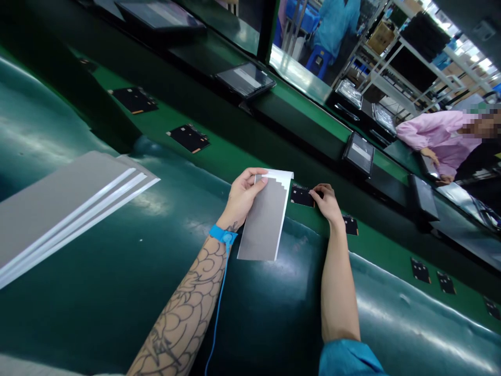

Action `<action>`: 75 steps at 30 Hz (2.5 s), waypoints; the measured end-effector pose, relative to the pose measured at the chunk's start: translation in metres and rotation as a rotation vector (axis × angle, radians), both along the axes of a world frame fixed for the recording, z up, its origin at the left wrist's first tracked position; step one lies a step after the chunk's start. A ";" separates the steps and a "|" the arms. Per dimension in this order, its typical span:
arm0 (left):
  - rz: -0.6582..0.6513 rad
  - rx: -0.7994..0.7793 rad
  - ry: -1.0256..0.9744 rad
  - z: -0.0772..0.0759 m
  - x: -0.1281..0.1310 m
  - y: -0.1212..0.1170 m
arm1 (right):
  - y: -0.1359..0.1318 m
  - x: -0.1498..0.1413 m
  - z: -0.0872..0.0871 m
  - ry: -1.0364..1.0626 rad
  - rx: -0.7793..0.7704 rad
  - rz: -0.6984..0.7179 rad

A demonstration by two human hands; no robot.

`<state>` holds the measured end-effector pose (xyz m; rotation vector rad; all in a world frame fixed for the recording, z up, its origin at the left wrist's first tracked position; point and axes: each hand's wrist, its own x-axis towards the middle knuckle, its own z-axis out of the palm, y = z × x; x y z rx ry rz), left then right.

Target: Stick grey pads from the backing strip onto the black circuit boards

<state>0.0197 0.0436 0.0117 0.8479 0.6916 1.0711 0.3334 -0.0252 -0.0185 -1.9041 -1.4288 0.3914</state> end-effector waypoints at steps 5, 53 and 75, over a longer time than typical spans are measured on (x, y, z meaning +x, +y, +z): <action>-0.011 0.091 0.079 -0.004 0.003 -0.002 | -0.001 -0.011 0.005 0.120 0.143 -0.158; 0.035 0.591 0.593 -0.013 0.019 -0.015 | -0.027 -0.050 0.071 0.206 0.223 0.001; 0.028 0.640 0.663 -0.013 0.017 -0.014 | -0.064 0.029 0.023 0.051 -0.107 0.073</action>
